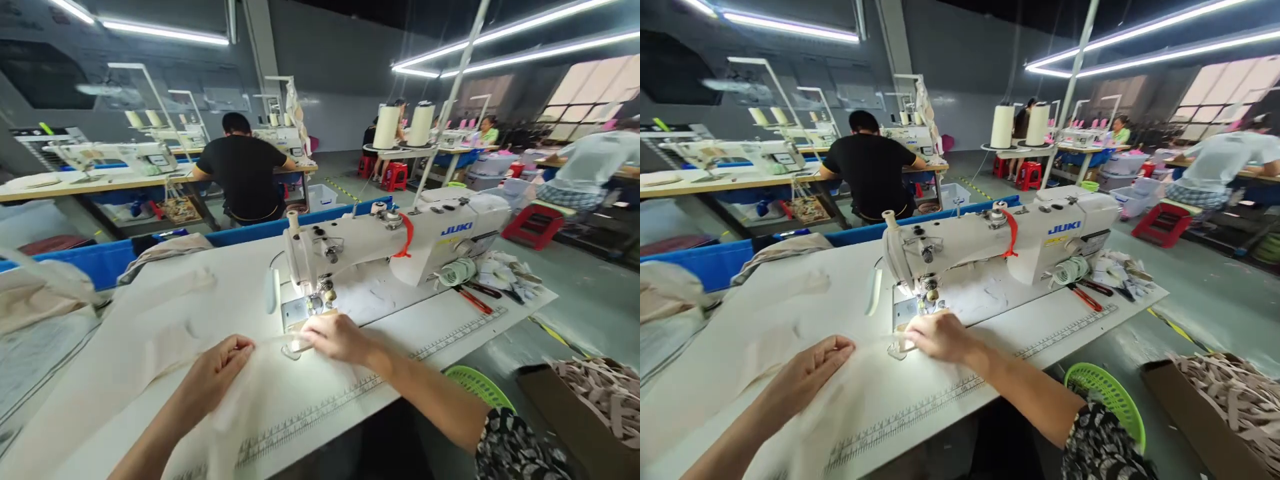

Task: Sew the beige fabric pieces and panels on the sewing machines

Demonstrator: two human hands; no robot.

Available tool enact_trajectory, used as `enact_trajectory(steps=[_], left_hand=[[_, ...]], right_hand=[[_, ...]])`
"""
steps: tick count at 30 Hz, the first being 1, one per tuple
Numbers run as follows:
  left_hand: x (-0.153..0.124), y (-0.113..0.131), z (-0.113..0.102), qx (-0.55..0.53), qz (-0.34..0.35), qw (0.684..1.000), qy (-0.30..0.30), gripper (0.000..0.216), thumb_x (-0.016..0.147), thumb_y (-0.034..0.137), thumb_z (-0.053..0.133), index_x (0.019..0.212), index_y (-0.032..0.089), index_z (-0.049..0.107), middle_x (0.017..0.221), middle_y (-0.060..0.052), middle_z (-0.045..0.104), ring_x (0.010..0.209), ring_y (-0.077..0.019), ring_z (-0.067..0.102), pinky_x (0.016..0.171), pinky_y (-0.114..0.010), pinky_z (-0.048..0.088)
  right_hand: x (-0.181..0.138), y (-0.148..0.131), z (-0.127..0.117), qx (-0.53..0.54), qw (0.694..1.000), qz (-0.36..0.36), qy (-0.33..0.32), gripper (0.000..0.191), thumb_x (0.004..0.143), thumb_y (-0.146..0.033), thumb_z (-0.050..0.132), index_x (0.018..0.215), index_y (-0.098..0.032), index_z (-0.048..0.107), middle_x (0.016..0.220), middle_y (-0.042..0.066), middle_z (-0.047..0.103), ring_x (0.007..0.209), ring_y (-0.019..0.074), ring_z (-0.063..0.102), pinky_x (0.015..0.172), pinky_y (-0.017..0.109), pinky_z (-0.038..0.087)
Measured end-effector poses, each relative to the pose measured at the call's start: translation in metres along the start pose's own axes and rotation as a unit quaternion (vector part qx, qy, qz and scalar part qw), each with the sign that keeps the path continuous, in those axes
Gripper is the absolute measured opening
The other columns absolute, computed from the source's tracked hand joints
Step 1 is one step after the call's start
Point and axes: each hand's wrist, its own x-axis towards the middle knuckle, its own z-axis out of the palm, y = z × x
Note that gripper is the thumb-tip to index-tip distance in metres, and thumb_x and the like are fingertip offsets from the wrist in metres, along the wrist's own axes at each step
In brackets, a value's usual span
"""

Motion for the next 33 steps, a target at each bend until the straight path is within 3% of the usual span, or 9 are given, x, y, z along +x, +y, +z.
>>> enact_trajectory(steps=[5,11,16,18,20,22,25,29,33], left_hand=[[-0.020,-0.032,-0.020,0.120,-0.008,0.990,0.075,0.041,0.087,0.061,0.046,0.079,0.024,0.061,0.066,0.001,0.062,0.065,-0.0196,0.059,0.058,-0.027,0.044],[-0.027,-0.039,-0.023,0.263,-0.016,0.956,0.124,0.033,0.088,0.051,0.042,0.082,0.025,0.061,0.087,-0.002,0.070,0.078,-0.0217,0.065,0.063,-0.029,0.045],[-0.022,-0.039,-0.029,0.344,0.097,0.903,0.240,0.032,0.095,0.038,0.038,0.097,0.019,0.064,0.099,-0.010,0.070,0.097,-0.0267,0.064,0.069,-0.033,0.051],[-0.014,-0.039,-0.030,0.381,0.109,0.885,0.246,0.031,0.095,0.029,0.036,0.098,0.018,0.065,0.101,-0.011,0.069,0.097,-0.0272,0.063,0.071,-0.035,0.052],[-0.006,-0.039,-0.030,0.400,0.095,0.887,0.210,0.031,0.094,0.026,0.036,0.095,0.018,0.066,0.098,-0.010,0.070,0.092,-0.0262,0.064,0.068,-0.034,0.051],[0.001,-0.041,-0.028,0.398,0.072,0.897,0.178,0.031,0.094,0.026,0.036,0.090,0.019,0.066,0.095,-0.008,0.070,0.089,-0.0244,0.065,0.065,-0.032,0.050],[0.009,-0.045,-0.028,0.366,0.042,0.907,0.205,0.030,0.094,0.029,0.036,0.086,0.021,0.064,0.096,-0.007,0.071,0.093,-0.0231,0.065,0.063,-0.028,0.047],[0.005,-0.044,-0.045,0.234,-0.003,0.917,0.322,0.024,0.089,0.037,0.043,0.093,0.021,0.059,0.099,-0.006,0.071,0.081,-0.0191,0.065,0.062,-0.026,0.046],[-0.018,-0.020,-0.064,0.145,-0.052,0.874,0.461,0.022,0.091,0.039,0.045,0.101,0.020,0.052,0.088,-0.001,0.069,0.071,-0.0155,0.062,0.063,-0.024,0.044]], right_hand=[[0.001,0.004,-0.002,-0.020,0.999,0.032,-0.035,0.021,0.095,-0.010,0.056,0.078,-0.021,0.062,0.077,0.000,0.070,0.071,0.0180,0.065,0.064,0.028,0.044],[-0.002,0.006,0.002,-0.089,0.992,0.081,-0.032,0.019,0.098,-0.016,0.048,0.085,-0.020,0.061,0.079,0.009,0.068,0.065,0.0240,0.062,0.056,0.035,0.037],[-0.011,0.015,-0.004,-0.113,0.987,0.117,-0.001,0.024,0.098,-0.012,0.039,0.095,-0.018,0.063,0.069,0.010,0.065,0.056,0.0247,0.059,0.053,0.037,0.036],[-0.012,0.016,-0.005,-0.112,0.988,0.105,0.002,0.023,0.099,-0.014,0.041,0.095,-0.019,0.063,0.071,0.009,0.067,0.057,0.0256,0.060,0.053,0.037,0.037],[-0.013,0.016,-0.005,-0.105,0.991,0.085,0.002,0.021,0.098,-0.016,0.044,0.094,-0.021,0.064,0.074,0.008,0.068,0.060,0.0261,0.061,0.054,0.037,0.038],[-0.013,0.017,-0.006,-0.095,0.993,0.067,0.004,0.021,0.098,-0.016,0.045,0.094,-0.023,0.065,0.078,0.007,0.069,0.063,0.0255,0.062,0.056,0.036,0.040],[-0.012,0.019,-0.010,-0.079,0.996,0.050,0.014,0.025,0.097,-0.014,0.043,0.094,-0.023,0.067,0.083,0.008,0.071,0.066,0.0245,0.063,0.059,0.036,0.043],[-0.014,0.020,-0.021,-0.051,0.999,0.011,0.011,0.028,0.098,-0.012,0.041,0.093,-0.019,0.067,0.085,0.008,0.068,0.074,0.0228,0.063,0.067,0.035,0.048],[-0.018,0.016,-0.028,-0.020,0.997,-0.064,-0.027,0.027,0.098,-0.013,0.044,0.092,-0.020,0.069,0.097,0.008,0.070,0.090,0.0227,0.062,0.081,0.035,0.050]])
